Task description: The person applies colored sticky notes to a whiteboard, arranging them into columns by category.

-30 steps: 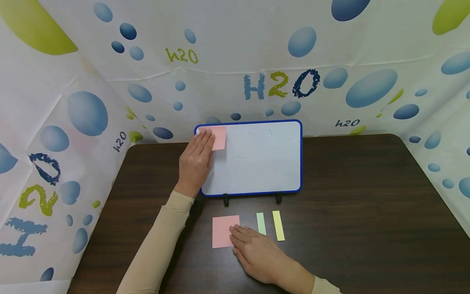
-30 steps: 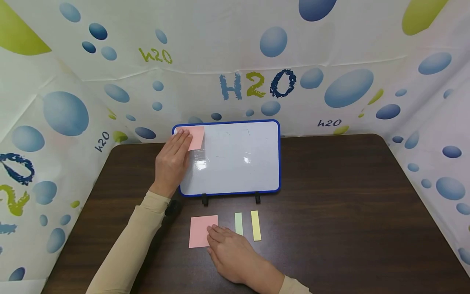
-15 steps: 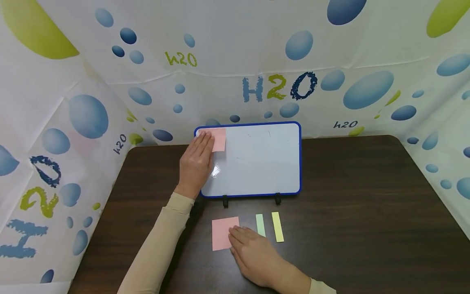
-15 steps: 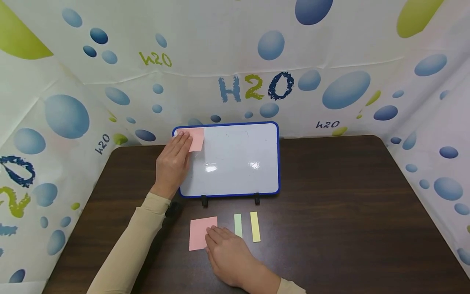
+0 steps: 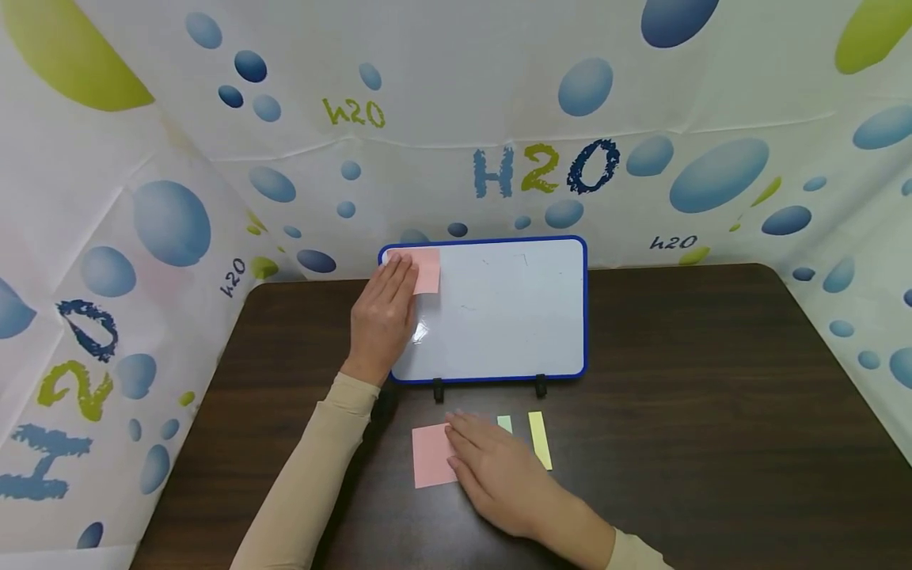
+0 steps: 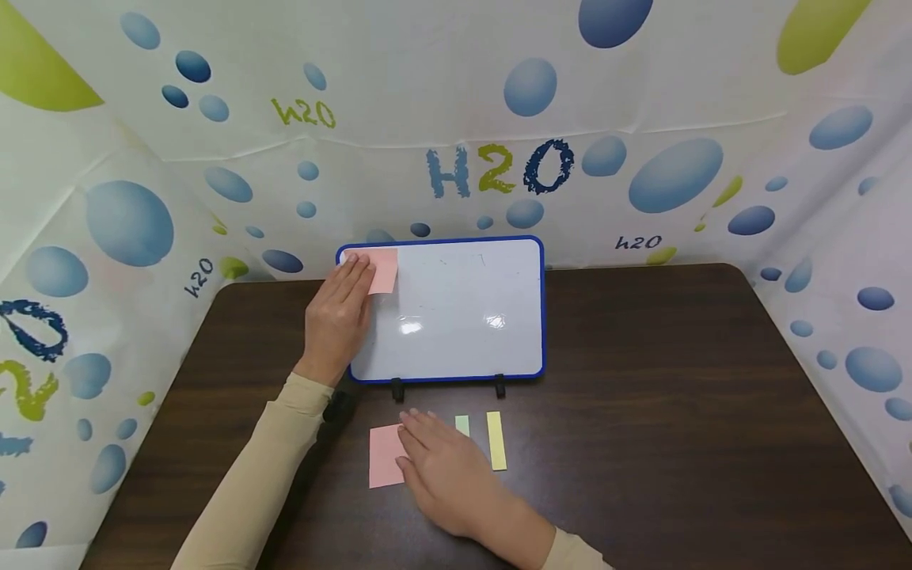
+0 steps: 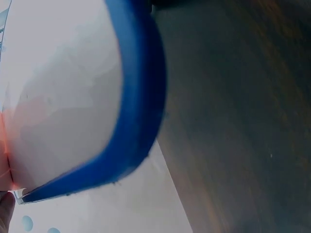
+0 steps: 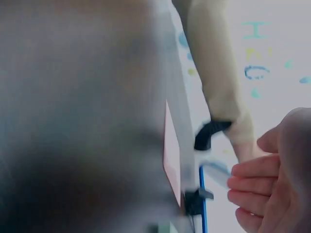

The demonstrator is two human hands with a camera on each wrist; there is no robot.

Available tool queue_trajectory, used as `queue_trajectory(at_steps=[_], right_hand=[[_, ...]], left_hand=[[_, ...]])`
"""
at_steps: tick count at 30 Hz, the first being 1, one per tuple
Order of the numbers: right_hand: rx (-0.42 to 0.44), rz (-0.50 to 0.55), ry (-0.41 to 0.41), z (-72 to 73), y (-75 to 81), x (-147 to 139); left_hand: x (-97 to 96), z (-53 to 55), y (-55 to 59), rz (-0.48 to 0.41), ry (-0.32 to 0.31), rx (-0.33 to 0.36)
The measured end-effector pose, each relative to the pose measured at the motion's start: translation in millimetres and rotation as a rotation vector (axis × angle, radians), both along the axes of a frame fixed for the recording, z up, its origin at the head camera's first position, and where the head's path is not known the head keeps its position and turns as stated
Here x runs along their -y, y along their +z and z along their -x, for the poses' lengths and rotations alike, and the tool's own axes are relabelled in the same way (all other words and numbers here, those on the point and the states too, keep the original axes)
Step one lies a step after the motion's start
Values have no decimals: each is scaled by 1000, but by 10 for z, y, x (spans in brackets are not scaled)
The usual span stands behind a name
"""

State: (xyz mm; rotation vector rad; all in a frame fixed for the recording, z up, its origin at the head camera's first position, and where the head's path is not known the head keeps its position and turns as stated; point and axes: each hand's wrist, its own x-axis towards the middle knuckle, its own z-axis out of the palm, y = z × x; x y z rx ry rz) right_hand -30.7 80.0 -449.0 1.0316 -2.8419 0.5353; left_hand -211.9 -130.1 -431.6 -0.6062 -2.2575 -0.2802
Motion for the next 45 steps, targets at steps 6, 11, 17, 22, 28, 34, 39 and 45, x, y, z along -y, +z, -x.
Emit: queue_trajectory(at_steps=[6, 11, 17, 22, 28, 34, 39, 45], right_hand=[[-61, 121, -84, 242, 40, -168], [-142, 230, -191, 410, 27, -370], [-133, 260, -315, 589, 18, -595], [-151, 214, -372, 701, -27, -754], [-176, 138, -425, 819, -91, -892], [-196, 91, -428, 903, -167, -969], [-177, 56, -436, 939, -230, -1004], [-208, 49, -436, 955, -275, -1004]], left_hand=[[2, -14, 6, -13, 10, -4], [-18, -10, 11, -5, 3, -5], [-13, -7, 8, 0, 14, 4], [-14, -15, 15, -5, 12, 2], [-16, -16, 28, -4, 9, -2], [-12, -18, 32, 5, 6, 3], [-13, -14, 22, 7, -2, -1], [-4, -12, 12, 15, 6, -6]])
